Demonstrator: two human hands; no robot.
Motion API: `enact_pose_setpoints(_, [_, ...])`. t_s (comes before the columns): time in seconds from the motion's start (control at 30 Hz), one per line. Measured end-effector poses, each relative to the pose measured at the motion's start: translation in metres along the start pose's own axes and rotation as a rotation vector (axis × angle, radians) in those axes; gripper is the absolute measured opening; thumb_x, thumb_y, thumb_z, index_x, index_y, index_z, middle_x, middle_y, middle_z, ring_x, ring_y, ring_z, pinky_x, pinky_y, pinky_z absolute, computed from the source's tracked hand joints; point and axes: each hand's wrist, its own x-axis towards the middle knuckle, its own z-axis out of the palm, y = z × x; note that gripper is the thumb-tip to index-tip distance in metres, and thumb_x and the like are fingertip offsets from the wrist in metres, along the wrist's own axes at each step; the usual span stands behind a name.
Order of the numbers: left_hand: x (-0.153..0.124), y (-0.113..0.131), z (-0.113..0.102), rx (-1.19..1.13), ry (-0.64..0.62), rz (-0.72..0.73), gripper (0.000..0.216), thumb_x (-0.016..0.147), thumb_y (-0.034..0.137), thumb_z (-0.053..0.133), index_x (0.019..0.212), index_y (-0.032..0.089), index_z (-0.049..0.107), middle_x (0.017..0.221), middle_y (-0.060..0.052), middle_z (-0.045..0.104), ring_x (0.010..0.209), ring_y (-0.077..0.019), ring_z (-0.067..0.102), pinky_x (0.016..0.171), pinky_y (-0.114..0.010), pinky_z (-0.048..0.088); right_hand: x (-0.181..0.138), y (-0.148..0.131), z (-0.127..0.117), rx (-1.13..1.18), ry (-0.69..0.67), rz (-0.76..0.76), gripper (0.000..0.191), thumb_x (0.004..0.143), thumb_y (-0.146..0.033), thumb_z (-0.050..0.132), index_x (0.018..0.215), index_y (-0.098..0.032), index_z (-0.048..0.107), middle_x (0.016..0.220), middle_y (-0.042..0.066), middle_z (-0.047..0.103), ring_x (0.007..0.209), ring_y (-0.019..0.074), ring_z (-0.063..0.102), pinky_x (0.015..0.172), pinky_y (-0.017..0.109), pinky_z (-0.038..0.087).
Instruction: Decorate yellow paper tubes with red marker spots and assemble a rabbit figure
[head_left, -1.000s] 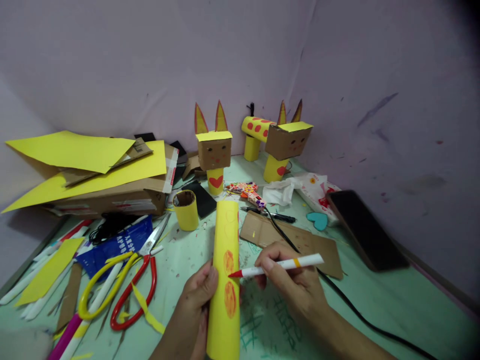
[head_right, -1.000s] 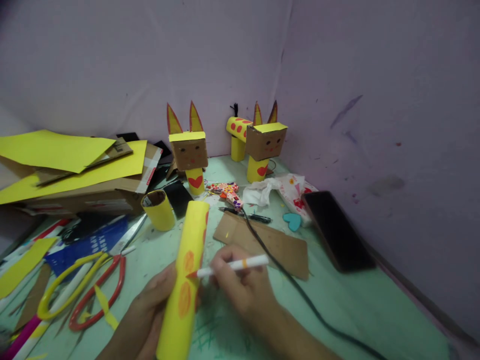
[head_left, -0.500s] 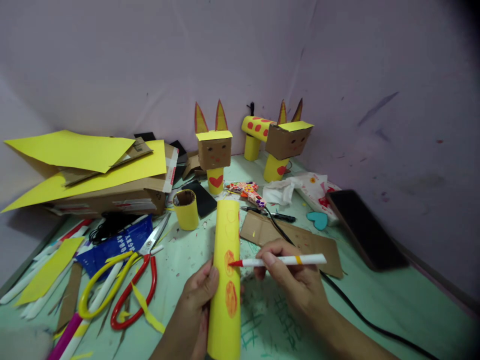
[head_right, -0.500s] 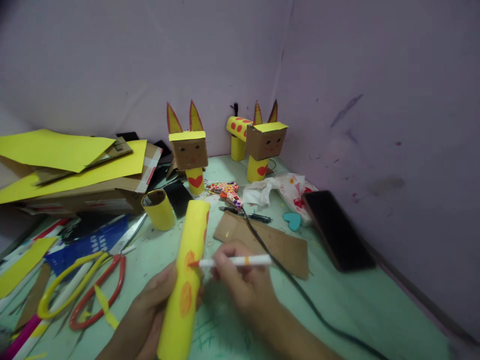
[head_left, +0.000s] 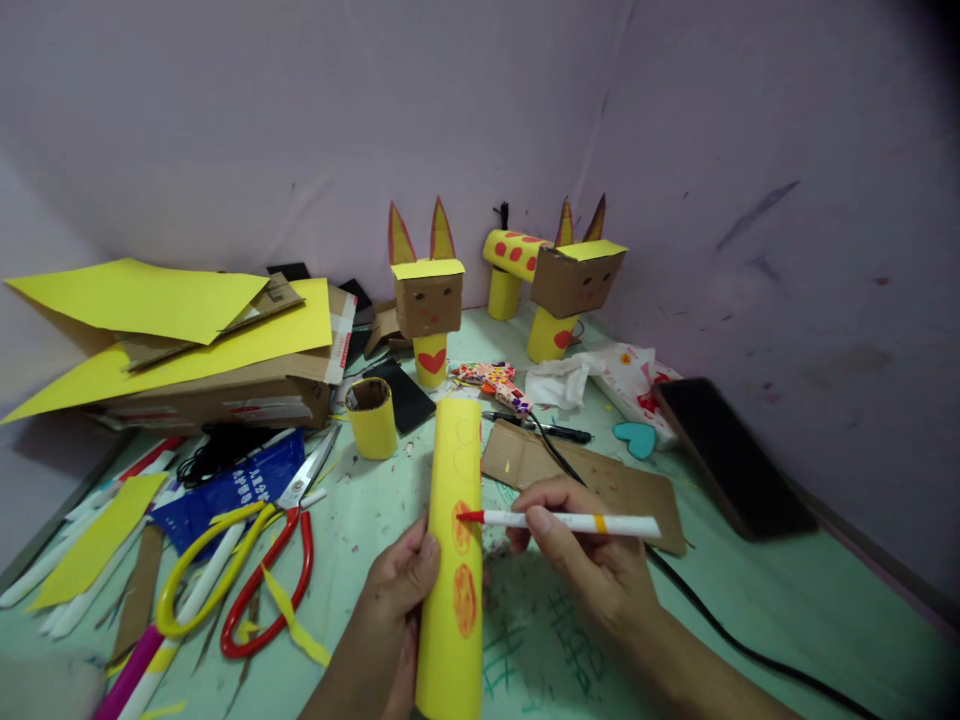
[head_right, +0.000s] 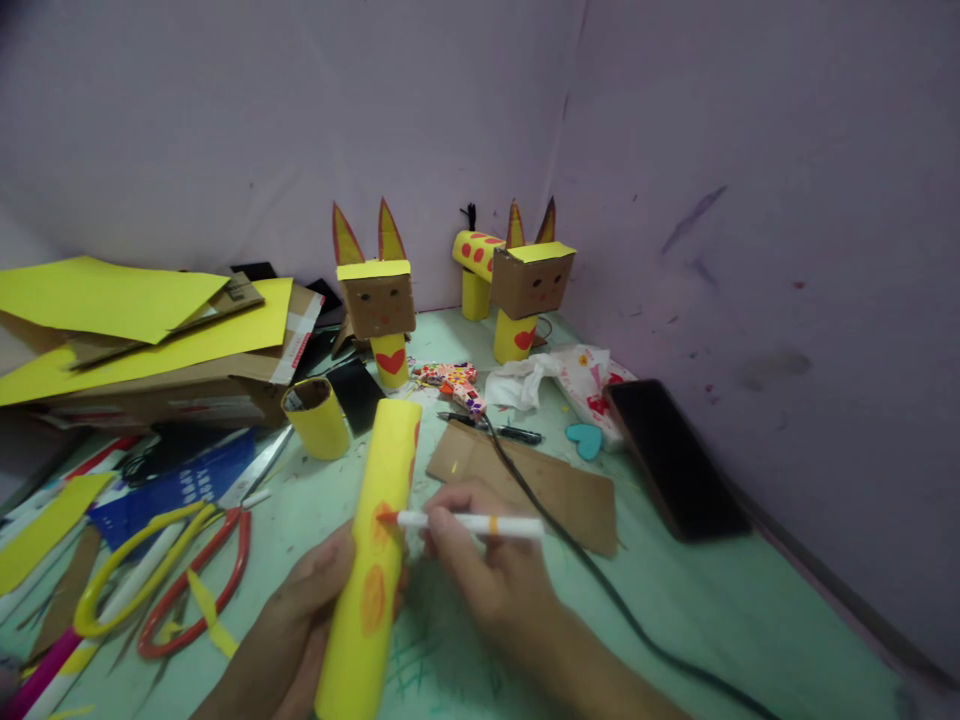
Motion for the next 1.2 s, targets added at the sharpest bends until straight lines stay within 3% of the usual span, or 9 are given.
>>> enact_pose_setpoints(0.23, [0.0000,0.0004,0.0000,-0.012,-0.008,0.016,0.032,0.067,0.022,0.074,0.098,0.013,0.069,0.075,-0.008,0.073,0.062,-0.0188,0.066,0.057,-0.026,0.053,-0.0027,0.0032,-0.0001,-0.021,0.028,0.009,0.020,0.091,-0.037,0.047,0.088,-0.023,0.060,0.073,-0.001,0.061,0.070,0.0140,0.058,0.065,0.024,0.043])
enact_pose_setpoints(0.5, [0.0009,0.0004,0.0000,0.002,0.006,0.005,0.034,0.064,0.023,0.077,0.095,0.013,0.070,0.075,-0.008,0.073,0.062,-0.0198,0.067,0.059,-0.026,0.053,-0.0002,-0.0001,0.0013,0.014,0.019,0.042,0.025,0.091,-0.039,0.047,0.080,-0.021,0.060,0.066,0.000,0.061,0.063,0.0140,0.056,0.057,0.024,0.042])
enact_pose_setpoints(0.67, [-0.0002,0.0012,0.0016,-0.012,-0.001,0.014,0.033,0.065,0.022,0.075,0.097,0.013,0.070,0.073,-0.007,0.073,0.062,-0.0193,0.066,0.058,-0.026,0.052,0.0014,0.0003,0.0020,0.019,0.059,0.026,0.024,0.090,-0.040,0.048,0.082,-0.021,0.060,0.069,0.001,0.062,0.067,0.0158,0.058,0.061,0.026,0.043])
enact_pose_setpoints(1.0, [0.0002,-0.0003,-0.0011,0.009,-0.027,0.014,0.029,0.072,0.023,0.070,0.099,0.013,0.069,0.072,-0.007,0.072,0.060,-0.0178,0.065,0.056,-0.025,0.051,-0.0010,0.0032,0.0023,0.044,0.041,0.019,0.022,0.091,-0.038,0.048,0.084,-0.021,0.060,0.069,0.000,0.062,0.067,0.0147,0.058,0.062,0.025,0.043])
enact_pose_setpoints(1.2, [0.0000,0.0012,-0.0016,0.022,-0.021,0.022,0.026,0.075,0.023,0.067,0.100,0.014,0.068,0.072,-0.007,0.073,0.059,-0.0156,0.064,0.058,-0.024,0.051,0.0013,0.0016,0.0032,0.073,-0.040,0.042,0.026,0.090,-0.040,0.047,0.077,-0.021,0.059,0.066,-0.001,0.060,0.062,0.0137,0.054,0.058,0.025,0.041])
